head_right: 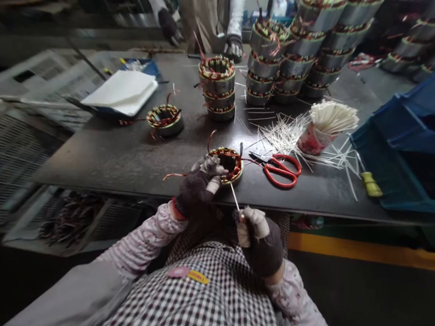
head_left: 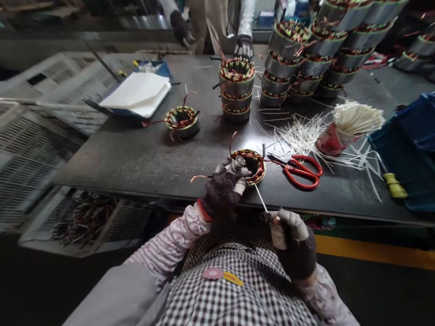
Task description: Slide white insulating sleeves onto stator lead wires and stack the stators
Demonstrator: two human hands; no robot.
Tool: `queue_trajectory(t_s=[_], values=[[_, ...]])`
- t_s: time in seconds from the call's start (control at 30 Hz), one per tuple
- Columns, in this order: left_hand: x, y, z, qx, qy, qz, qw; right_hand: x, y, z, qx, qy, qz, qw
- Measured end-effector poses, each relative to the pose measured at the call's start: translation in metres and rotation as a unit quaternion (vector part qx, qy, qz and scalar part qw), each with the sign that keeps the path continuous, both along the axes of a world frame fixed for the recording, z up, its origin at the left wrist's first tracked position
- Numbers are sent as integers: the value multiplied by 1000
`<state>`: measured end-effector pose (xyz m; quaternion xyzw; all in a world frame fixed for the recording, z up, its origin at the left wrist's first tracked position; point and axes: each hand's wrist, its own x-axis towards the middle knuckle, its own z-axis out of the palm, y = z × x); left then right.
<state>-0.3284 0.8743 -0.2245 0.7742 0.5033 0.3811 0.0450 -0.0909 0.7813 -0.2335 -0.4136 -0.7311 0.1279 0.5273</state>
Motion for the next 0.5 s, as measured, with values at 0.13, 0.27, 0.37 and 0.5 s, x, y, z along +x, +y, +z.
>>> queue_trajectory(t_s=[0.13, 0.27, 0.37, 0.5], values=[[9, 3, 2, -54, -100, 15, 993, -16, 32, 19, 27, -14, -13, 999], [16, 2, 4, -128, -286, -11, 950, -22, 54, 16, -50, 73, 55, 995], [14, 0, 7, -93, -275, -54, 955, -17, 62, 22, -186, 122, 80, 972], [12, -2, 12, -82, -227, -64, 968, -16, 71, 41, -221, 102, 82, 966]])
